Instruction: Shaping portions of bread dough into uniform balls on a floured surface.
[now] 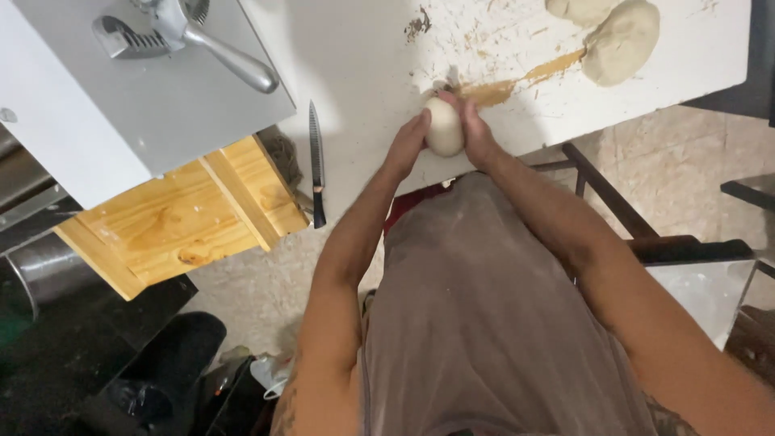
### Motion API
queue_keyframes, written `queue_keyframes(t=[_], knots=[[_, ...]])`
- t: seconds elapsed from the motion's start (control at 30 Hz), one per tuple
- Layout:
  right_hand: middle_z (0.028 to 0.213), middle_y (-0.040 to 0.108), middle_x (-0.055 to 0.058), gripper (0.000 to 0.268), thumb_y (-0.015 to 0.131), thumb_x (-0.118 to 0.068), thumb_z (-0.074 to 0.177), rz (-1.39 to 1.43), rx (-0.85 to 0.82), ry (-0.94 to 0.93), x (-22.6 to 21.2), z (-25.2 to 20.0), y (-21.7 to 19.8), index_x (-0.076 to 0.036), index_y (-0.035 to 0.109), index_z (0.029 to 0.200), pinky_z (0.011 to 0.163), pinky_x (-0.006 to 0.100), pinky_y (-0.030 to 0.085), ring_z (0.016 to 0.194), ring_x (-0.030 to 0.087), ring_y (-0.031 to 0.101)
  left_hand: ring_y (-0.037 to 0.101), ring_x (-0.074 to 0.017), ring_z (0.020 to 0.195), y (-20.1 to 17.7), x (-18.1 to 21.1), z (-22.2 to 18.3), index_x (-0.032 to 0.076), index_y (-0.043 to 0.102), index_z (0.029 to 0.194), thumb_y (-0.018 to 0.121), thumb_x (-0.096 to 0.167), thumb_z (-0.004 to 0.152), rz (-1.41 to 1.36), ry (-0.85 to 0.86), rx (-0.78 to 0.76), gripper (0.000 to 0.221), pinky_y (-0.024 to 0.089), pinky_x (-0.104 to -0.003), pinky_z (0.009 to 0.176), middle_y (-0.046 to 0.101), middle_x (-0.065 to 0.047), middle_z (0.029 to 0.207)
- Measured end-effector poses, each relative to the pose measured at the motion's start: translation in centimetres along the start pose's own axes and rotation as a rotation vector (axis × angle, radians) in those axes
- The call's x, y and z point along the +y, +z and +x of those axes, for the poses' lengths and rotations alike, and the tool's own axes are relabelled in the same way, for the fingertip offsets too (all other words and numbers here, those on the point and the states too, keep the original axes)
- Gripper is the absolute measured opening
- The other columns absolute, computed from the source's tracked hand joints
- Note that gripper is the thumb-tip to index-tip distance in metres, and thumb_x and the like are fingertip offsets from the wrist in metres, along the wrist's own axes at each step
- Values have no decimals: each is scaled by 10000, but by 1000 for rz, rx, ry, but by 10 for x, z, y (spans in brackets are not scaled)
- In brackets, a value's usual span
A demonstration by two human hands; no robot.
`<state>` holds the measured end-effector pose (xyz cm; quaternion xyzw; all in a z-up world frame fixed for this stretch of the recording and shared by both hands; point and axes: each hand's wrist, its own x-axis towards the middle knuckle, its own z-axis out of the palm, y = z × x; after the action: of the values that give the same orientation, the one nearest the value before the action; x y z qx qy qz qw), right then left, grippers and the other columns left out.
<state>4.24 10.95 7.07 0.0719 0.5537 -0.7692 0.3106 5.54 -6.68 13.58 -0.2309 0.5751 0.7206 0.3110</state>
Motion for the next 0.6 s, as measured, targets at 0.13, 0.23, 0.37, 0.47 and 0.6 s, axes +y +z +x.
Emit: queue_keyframes(t=[0.13, 0.23, 0.37, 0.47, 0.6], knots=[[1419, 586, 104, 950, 123, -803, 940, 154, 42, 65, -42, -3, -12, -131, 437, 1533, 1239, 441, 323, 1337, 263, 550, 541, -442, 1330, -37, -20, -2, -82, 501, 1452, 405, 733, 1031, 112, -173, -46, 923, 469, -499, 1138, 551, -335, 1409], [1387, 575, -10, 929, 55, -830, 899, -62, 185, 164, -68, -26, 11, -241, 550, 1420, 1196, 490, 209, 1341, 223, 517, 465, -499, 1380, -26, 1, -6, -148, 433, 1452, 400, 521, 1102, 27, -18, 125, 756, 389, -551, 1186, 475, -394, 1440], [1559, 472, 85, 891, 103, -751, 966, -123, 13, 67, -48, -2, 8, -166, 514, 1498, 1283, 520, 91, 1513, 285, 342, 463, -445, 1400, -16, -17, 6, -57, 451, 1499, 356, 659, 1073, 23, -81, -17, 838, 415, -515, 1185, 476, -326, 1488], [1534, 497, 73, 982, -29, -773, 926, -139, 15, 67, -51, -6, -7, -181, 513, 1492, 1260, 566, 112, 1507, 306, 345, 506, -425, 1375, -36, 0, -16, -96, 467, 1467, 343, 655, 1072, 57, -101, 48, 858, 434, -475, 1177, 511, -330, 1456], [1601, 384, 220, 700, 249, -606, 1094, -315, 23, -69, -54, -26, 33, -113, 417, 1561, 1271, 570, 117, 1527, 375, 290, 422, -445, 1431, 3, 1, 2, -64, 448, 1502, 448, 647, 1066, 101, 11, 15, 834, 379, -550, 1206, 453, -330, 1511]])
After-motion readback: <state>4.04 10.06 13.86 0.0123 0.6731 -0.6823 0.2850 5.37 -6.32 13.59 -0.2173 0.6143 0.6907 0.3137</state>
